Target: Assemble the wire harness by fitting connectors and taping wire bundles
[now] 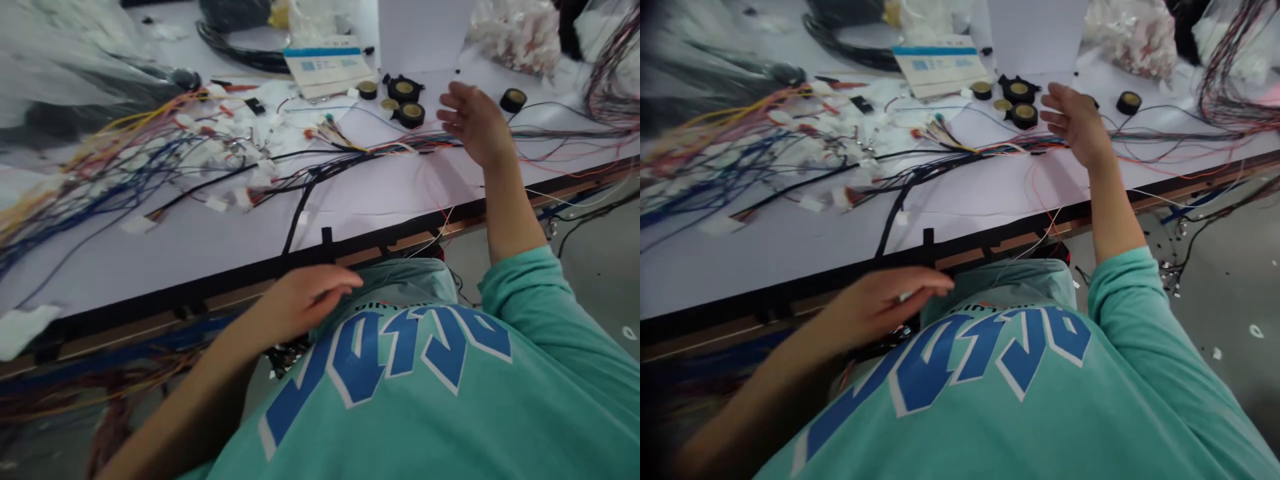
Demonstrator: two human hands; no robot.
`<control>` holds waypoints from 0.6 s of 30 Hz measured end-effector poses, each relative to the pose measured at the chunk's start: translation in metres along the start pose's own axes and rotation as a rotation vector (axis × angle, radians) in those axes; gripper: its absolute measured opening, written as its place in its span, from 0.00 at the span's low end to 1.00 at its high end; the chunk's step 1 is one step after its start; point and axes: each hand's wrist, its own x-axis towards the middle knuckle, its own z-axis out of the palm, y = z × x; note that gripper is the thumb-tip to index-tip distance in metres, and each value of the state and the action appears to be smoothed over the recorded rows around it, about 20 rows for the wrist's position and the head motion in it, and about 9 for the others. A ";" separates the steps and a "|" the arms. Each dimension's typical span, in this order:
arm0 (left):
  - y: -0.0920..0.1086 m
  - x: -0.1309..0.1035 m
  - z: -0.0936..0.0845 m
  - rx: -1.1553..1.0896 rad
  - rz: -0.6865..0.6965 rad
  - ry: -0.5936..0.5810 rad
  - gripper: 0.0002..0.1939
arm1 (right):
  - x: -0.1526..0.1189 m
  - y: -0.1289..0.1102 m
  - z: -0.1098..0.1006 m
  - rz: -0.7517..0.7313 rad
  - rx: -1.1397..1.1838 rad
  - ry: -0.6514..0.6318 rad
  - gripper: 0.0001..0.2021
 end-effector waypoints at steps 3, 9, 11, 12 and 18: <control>-0.018 0.006 0.034 -0.025 -0.104 -0.265 0.19 | -0.053 -0.001 -0.044 -0.024 -0.013 0.112 0.45; -0.046 0.049 0.095 -0.065 -0.264 -0.155 0.24 | -0.141 0.034 -0.064 0.135 -0.030 0.367 0.26; -0.048 0.060 0.101 -0.208 -0.217 -0.275 0.20 | -0.148 0.049 -0.057 0.106 -0.106 0.399 0.21; -0.048 0.064 0.102 -0.240 -0.201 -0.317 0.19 | -0.148 0.055 -0.054 0.104 -0.164 0.384 0.19; -0.042 0.060 0.092 -0.199 -0.178 -0.273 0.19 | -0.128 0.069 -0.040 0.122 -0.587 0.153 0.16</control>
